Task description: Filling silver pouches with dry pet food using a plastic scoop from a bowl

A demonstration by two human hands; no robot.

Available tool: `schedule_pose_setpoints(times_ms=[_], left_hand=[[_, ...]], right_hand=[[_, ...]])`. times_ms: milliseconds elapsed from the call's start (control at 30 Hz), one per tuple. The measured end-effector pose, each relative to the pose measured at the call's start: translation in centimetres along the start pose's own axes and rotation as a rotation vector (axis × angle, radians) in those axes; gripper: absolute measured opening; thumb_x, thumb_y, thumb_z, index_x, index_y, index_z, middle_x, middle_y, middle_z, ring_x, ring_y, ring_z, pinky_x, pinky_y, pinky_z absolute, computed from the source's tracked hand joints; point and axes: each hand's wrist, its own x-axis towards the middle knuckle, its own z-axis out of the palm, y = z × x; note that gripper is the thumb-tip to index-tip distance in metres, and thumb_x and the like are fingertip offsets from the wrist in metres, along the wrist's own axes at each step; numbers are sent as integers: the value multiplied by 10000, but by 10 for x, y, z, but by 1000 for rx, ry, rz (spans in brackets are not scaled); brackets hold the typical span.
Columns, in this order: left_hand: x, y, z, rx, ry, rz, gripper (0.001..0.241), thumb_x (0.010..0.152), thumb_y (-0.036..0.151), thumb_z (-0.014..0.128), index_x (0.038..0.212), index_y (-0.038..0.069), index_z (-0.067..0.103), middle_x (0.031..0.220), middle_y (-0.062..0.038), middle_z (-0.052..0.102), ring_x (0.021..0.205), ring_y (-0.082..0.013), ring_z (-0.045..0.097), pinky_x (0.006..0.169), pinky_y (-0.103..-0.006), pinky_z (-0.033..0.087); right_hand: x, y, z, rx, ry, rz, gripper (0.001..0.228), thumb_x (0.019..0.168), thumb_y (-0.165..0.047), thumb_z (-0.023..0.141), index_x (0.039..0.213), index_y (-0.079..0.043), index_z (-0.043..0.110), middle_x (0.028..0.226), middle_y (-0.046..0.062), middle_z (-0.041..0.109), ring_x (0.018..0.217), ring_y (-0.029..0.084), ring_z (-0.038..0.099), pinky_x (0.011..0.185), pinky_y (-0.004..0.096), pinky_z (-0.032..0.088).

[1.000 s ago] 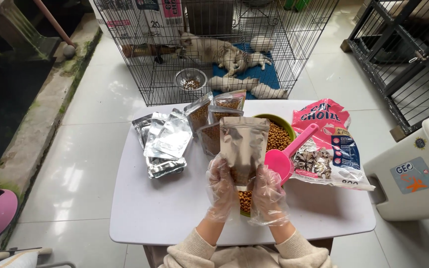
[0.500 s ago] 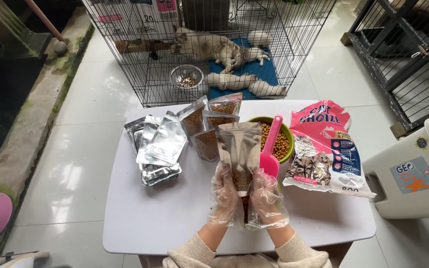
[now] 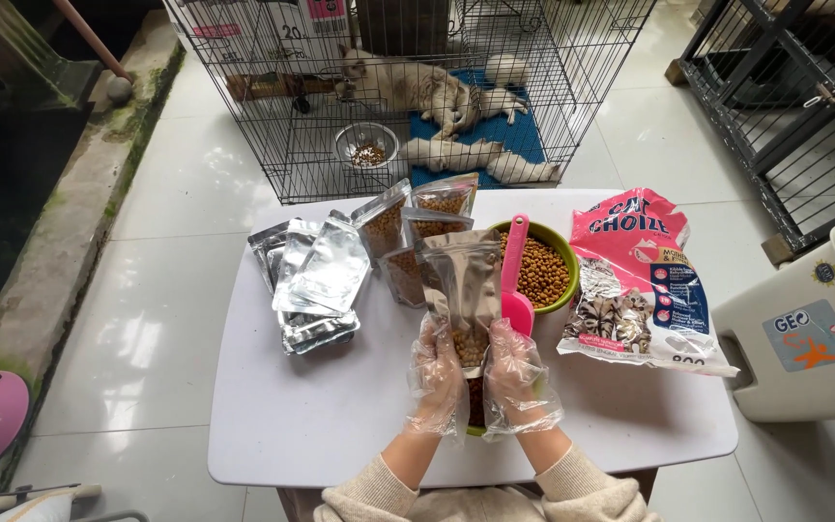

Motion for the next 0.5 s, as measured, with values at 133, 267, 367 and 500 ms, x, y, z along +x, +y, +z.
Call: schedule_pose_setpoints(times_ms=[133, 267, 367, 500], left_hand=[[2, -5, -16, 122, 83, -30, 409, 968, 575, 550, 1303, 378, 679, 1131, -19, 764, 1185, -253, 669, 1041, -367, 529], [12, -38, -22, 19, 13, 141, 448, 1003, 431, 512, 1405, 238, 551, 1291, -43, 672, 1262, -209, 614, 1074, -310, 505], [15, -54, -27, -202, -172, 437, 495, 1057, 187, 463, 1521, 28, 389, 1496, -52, 552, 1360, -122, 542, 1115, -214, 475], [17, -71, -20, -413, -1, 357, 396, 1015, 156, 550, 1405, 87, 559, 1342, -78, 685, 1229, -196, 667, 1042, -297, 538]], right_hand=[[22, -21, -13, -41, 51, -23, 259, 979, -206, 624, 1192, -242, 767, 852, -14, 660, 764, 161, 683, 631, 239, 599], [-2, -15, 0, 65, 26, -28, 253, 986, -255, 613, 1182, -255, 774, 826, -7, 667, 741, 159, 677, 598, 259, 597], [-31, 9, 37, -252, -45, -430, 512, 927, -21, 803, 1377, 92, 586, 1465, 124, 585, 1132, 226, 724, 753, 305, 653], [-73, 29, 104, -1441, 702, -407, 501, 957, -607, 713, 1378, -337, 678, 857, 110, 648, 540, 112, 580, 524, 229, 616]])
